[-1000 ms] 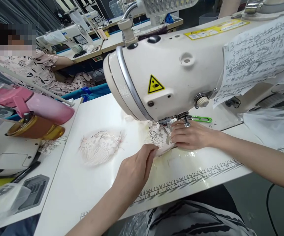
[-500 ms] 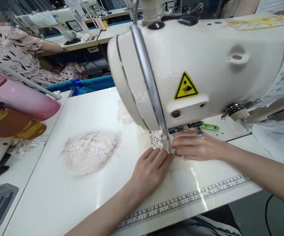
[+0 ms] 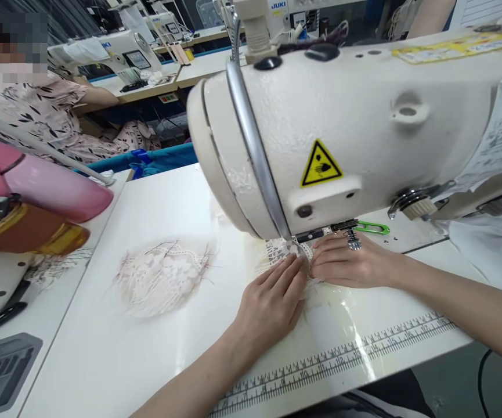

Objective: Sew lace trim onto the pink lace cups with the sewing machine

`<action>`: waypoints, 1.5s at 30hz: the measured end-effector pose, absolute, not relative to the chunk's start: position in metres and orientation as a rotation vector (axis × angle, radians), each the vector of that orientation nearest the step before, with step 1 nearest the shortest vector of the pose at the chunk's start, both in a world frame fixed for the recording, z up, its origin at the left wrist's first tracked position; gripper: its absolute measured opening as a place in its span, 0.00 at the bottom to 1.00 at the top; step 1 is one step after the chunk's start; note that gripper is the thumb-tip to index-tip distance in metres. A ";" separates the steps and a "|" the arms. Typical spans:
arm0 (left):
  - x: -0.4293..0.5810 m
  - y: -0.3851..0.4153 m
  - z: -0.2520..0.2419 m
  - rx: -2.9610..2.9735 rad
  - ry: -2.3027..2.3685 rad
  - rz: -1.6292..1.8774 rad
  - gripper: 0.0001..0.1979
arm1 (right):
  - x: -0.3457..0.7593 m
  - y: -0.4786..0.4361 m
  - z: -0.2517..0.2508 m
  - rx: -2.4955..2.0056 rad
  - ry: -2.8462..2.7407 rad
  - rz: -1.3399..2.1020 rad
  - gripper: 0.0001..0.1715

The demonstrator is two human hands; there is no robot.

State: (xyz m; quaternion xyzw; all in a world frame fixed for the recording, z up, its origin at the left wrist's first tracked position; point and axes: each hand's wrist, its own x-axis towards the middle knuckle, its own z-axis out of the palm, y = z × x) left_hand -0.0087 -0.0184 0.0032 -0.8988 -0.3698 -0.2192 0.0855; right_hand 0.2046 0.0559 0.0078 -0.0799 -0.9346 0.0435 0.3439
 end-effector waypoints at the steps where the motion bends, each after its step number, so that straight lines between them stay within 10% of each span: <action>1: -0.009 -0.018 0.003 -2.678 -1.106 -0.656 0.13 | 0.205 0.056 0.009 -0.217 -2.429 0.086 0.09; 31: -0.018 0.032 0.036 -2.596 -1.551 -0.512 0.20 | 0.210 0.060 0.007 -0.366 -2.528 -0.148 0.12; 45: -0.024 0.059 0.011 -2.576 -1.504 -0.439 0.07 | 0.210 0.062 0.001 -0.397 -2.589 -0.005 0.13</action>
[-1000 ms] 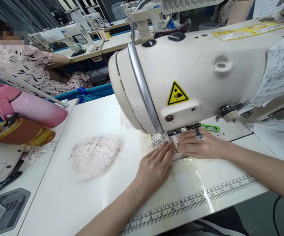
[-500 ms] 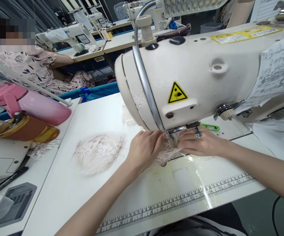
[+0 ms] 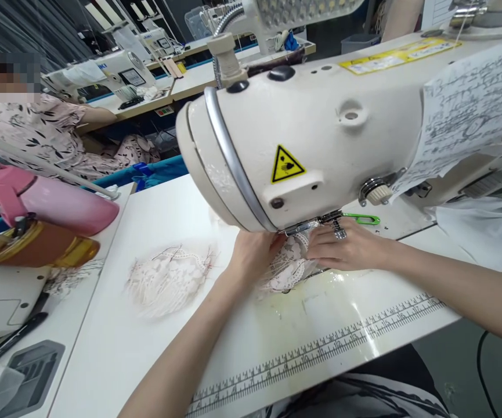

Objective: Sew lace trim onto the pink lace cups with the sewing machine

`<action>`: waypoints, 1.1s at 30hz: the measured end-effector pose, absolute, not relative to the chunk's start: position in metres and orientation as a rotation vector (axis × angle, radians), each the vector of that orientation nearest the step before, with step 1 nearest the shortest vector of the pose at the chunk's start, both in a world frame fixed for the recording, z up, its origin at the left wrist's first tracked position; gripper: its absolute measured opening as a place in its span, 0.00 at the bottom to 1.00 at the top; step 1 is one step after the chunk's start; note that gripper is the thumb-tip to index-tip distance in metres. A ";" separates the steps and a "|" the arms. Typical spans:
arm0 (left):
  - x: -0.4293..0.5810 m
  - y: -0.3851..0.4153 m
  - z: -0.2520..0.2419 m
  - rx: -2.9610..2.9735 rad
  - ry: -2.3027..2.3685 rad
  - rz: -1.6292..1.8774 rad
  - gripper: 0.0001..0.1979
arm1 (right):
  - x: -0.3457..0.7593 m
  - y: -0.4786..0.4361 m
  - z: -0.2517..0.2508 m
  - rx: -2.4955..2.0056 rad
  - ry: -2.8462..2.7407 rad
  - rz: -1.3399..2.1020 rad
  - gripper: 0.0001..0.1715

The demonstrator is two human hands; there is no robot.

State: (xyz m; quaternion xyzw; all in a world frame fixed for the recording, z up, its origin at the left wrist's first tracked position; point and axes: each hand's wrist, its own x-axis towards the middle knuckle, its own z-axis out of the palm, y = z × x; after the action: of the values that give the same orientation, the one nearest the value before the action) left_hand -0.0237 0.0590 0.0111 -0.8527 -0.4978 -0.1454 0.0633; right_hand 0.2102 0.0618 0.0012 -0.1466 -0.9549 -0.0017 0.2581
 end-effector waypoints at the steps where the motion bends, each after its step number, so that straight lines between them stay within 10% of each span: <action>1: -0.024 0.059 0.011 -2.580 -1.497 -0.441 0.07 | 0.210 0.062 0.001 -0.397 -2.591 0.000 0.13; 28: -0.021 0.043 0.039 -2.252 -1.867 -0.250 0.11 | 0.208 0.058 0.006 -0.395 -2.492 -0.227 0.21; 33: -0.015 0.004 0.050 -2.851 -1.377 -0.413 0.21 | 0.209 0.058 0.004 -0.360 -2.474 -0.155 0.17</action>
State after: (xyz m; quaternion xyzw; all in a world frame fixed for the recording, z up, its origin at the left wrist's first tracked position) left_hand -0.0147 0.0040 0.0497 -0.8926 -0.4312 -0.1293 -0.0255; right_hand 0.2085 0.0576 0.0041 -0.1367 -0.9380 -0.0587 0.3131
